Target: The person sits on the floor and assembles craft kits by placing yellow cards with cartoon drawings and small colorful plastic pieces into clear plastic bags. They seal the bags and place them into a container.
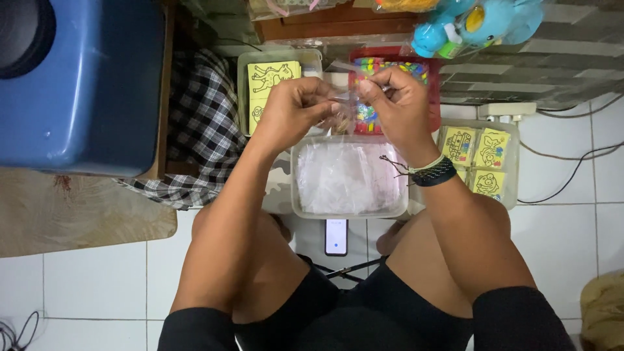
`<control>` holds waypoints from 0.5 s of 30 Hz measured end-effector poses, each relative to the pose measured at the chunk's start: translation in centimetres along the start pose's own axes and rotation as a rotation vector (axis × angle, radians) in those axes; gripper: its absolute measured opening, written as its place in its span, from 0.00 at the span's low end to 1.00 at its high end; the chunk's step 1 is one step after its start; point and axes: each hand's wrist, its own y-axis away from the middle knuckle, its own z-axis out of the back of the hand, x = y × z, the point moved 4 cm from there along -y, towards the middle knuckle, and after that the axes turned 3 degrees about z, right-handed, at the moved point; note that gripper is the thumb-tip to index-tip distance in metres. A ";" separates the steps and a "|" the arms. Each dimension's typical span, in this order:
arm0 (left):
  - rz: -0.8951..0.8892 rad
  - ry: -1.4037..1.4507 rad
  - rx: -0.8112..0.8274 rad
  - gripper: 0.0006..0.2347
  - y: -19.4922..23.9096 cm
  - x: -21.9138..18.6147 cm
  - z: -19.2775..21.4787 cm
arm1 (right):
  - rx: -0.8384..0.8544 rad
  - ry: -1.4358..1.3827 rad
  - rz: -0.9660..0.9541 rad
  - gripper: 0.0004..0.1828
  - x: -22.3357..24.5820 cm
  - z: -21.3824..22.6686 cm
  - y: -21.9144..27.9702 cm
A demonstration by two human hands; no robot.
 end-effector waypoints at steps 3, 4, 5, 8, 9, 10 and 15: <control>-0.033 -0.082 -0.070 0.06 0.1 0.0 0.7 | 0.002 0.020 -0.022 0.05 0.3 -0.3 0.0; -0.022 -0.105 -0.098 0.06 0.0 0.2 0.9 | -0.007 0.000 -0.028 0.05 0.4 -0.6 0.0; -0.013 -0.128 -0.128 0.07 0.0 0.4 1.2 | -0.014 -0.020 -0.033 0.05 0.6 -0.8 -0.1; -0.010 -0.120 -0.136 0.07 0.3 0.3 1.2 | -0.027 -0.049 -0.011 0.09 -0.3 -0.5 -0.1; -0.010 -0.120 -0.136 0.07 0.7 -0.6 1.1 | -0.026 -0.049 -0.010 0.09 -0.1 -0.3 -0.2; -0.032 -0.204 -0.156 0.14 1.0 -1.6 1.0 | -0.005 0.040 0.020 0.09 0.3 -0.2 -0.2; -0.397 -0.677 -0.312 0.27 1.5 -1.2 -0.4 | -0.107 0.188 0.072 0.14 -0.2 0.2 0.2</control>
